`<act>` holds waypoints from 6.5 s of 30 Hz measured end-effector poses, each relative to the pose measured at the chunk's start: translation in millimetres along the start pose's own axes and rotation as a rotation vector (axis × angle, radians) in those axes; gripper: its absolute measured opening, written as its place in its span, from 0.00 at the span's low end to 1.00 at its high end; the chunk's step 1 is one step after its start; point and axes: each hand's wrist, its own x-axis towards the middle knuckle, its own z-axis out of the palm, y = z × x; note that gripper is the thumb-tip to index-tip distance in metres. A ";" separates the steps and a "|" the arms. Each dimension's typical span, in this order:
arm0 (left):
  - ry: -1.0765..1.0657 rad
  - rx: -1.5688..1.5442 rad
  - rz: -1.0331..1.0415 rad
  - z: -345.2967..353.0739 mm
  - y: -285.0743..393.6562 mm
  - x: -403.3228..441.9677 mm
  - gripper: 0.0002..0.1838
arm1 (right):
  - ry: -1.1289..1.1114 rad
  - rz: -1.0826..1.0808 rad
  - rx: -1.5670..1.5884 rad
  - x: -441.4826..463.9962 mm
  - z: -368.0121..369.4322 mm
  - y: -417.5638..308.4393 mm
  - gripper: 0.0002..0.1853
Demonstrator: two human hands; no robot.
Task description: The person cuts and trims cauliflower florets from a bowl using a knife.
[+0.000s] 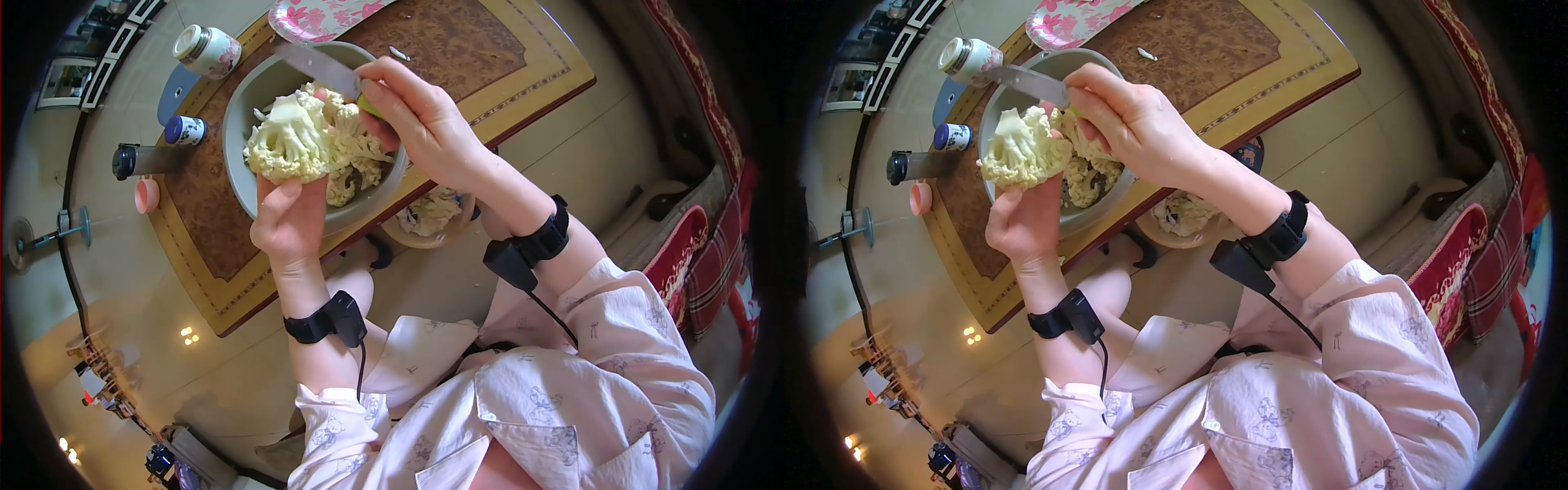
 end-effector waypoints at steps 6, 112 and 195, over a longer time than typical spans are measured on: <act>0.019 0.202 -0.045 -13.3 -1.9 -10.9 0.44 | -0.031 -0.057 -0.253 -0.8 -1.0 -2.9 0.18; -0.378 -0.545 -0.308 -39.5 -7.3 -10.4 0.55 | -0.032 -0.248 -0.453 -18.9 -9.6 -12.7 0.22; -0.102 -0.273 -0.196 -16.0 1.3 10.0 0.41 | -0.814 0.273 -0.740 -40.8 -62.8 -5.4 0.19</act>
